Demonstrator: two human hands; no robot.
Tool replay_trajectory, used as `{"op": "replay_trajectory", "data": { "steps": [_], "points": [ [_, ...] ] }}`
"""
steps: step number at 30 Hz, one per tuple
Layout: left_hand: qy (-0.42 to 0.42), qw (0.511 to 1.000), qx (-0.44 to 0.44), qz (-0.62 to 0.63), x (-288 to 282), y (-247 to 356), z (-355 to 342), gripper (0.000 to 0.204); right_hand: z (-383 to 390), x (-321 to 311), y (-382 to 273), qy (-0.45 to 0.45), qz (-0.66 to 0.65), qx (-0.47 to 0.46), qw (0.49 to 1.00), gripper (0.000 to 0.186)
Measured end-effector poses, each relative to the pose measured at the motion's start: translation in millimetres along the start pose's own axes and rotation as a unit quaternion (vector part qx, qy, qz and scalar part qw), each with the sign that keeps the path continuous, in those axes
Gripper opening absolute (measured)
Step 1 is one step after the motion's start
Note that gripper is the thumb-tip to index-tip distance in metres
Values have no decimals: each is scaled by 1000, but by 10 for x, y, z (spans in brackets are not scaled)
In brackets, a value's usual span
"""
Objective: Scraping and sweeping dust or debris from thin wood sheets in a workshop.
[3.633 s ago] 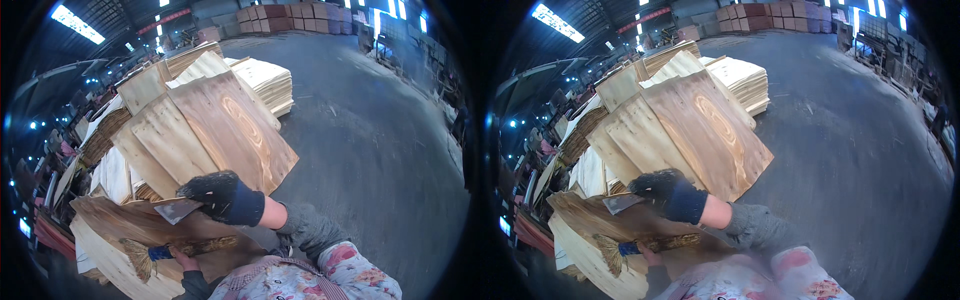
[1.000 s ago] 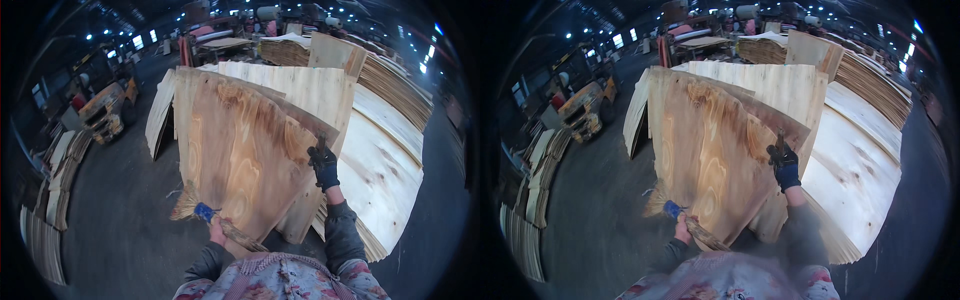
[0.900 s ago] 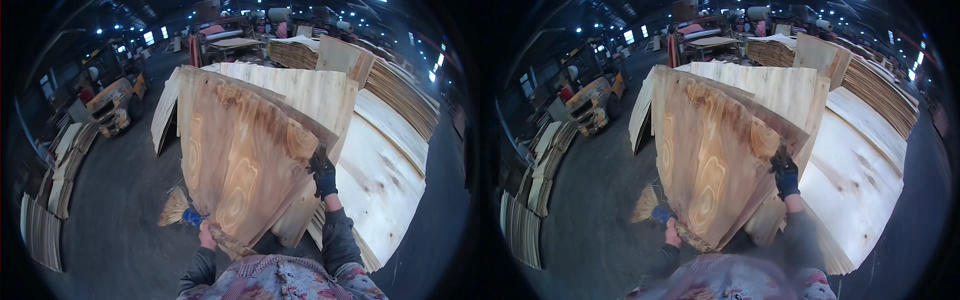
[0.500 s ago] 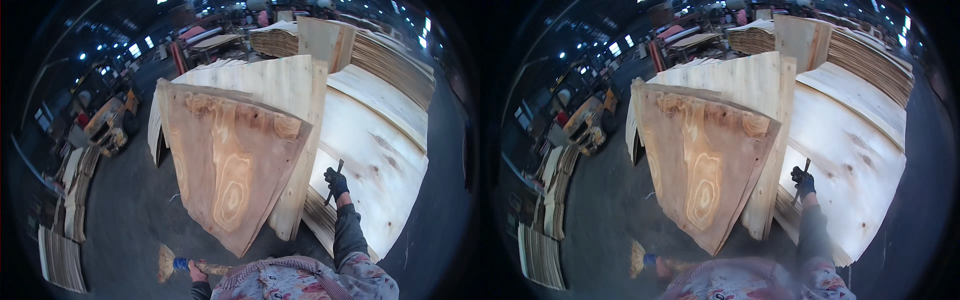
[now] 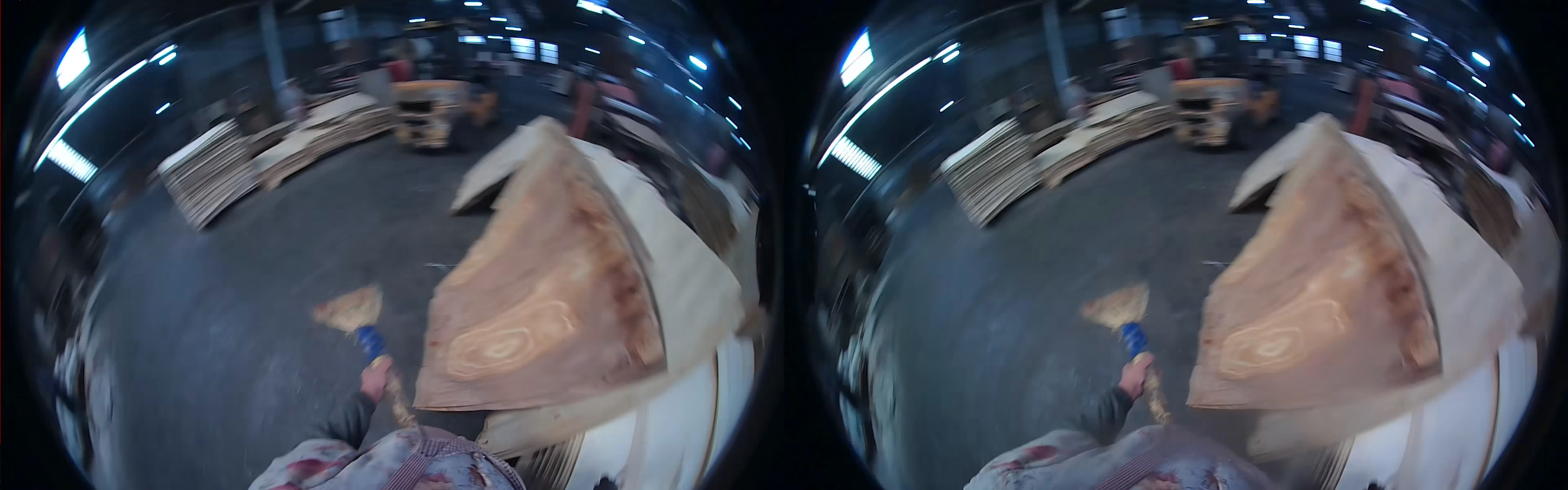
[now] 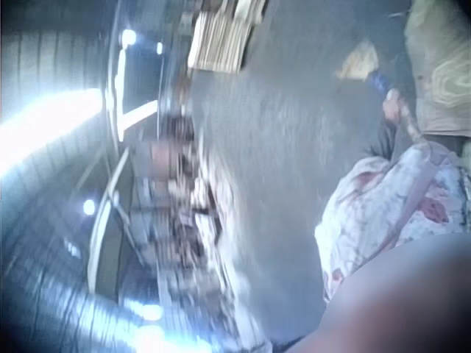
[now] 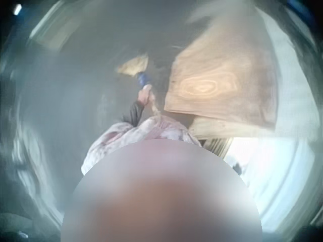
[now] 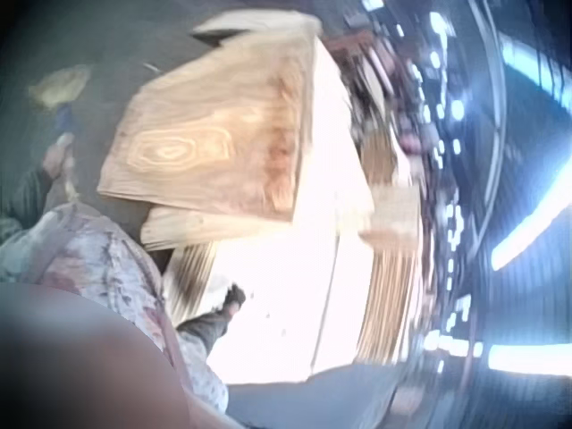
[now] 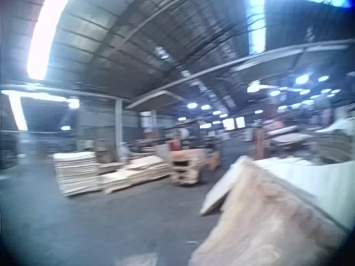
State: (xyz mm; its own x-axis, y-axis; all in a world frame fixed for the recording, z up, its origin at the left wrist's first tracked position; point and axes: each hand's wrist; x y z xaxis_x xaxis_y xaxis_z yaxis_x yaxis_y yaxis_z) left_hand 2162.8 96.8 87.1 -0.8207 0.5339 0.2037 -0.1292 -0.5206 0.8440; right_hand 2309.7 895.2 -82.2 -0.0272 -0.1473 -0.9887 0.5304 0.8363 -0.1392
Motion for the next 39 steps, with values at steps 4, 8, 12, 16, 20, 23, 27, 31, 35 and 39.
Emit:
{"op": "replay_trajectory", "data": {
  "steps": [4,8,12,16,20,23,27,31,35,39],
  "points": [
    [51,997,48,26,-81,210,672,19,-651,-544,279,-26,16,246,969,79],
    [113,973,191,-64,42,343,1058,21,-1182,-1054,-143,98,-138,160,973,61],
    [41,946,295,-127,833,464,1819,29,-1491,-1194,-1261,42,-490,-95,866,44],
    [-75,871,359,-326,1608,480,2552,37,-430,-2033,-3568,-192,-590,-276,734,39],
    [-343,712,412,-453,2065,56,3201,52,696,-2796,-3990,-36,-666,-248,702,53],
    [-501,644,412,-406,2174,-170,3642,54,721,-2779,-3542,-62,-868,-11,493,42],
    [-639,563,362,-379,2227,-431,3786,54,304,-2441,-2371,105,-854,19,509,25],
    [-645,570,200,-468,2171,-721,3548,45,-320,-2429,-748,347,-668,134,645,33],
    [-624,565,241,-484,2109,-944,3293,40,-544,-2513,256,539,-159,279,779,73],
    [-577,626,219,-476,1860,-903,3036,39,-1010,-1751,-257,341,-358,71,866,51]
  ]
}}
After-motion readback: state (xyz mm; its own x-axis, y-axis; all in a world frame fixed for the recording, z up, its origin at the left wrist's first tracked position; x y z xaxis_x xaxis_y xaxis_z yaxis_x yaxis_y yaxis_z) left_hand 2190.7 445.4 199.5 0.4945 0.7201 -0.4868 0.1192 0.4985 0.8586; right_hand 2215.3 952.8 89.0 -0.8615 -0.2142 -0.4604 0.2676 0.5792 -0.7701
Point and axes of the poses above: each hand's wrist, its own z-axis away from the middle knuckle, its own x-axis out of the palm, y = z × x, and after that the axes turned 13 degrees about y, right-handed
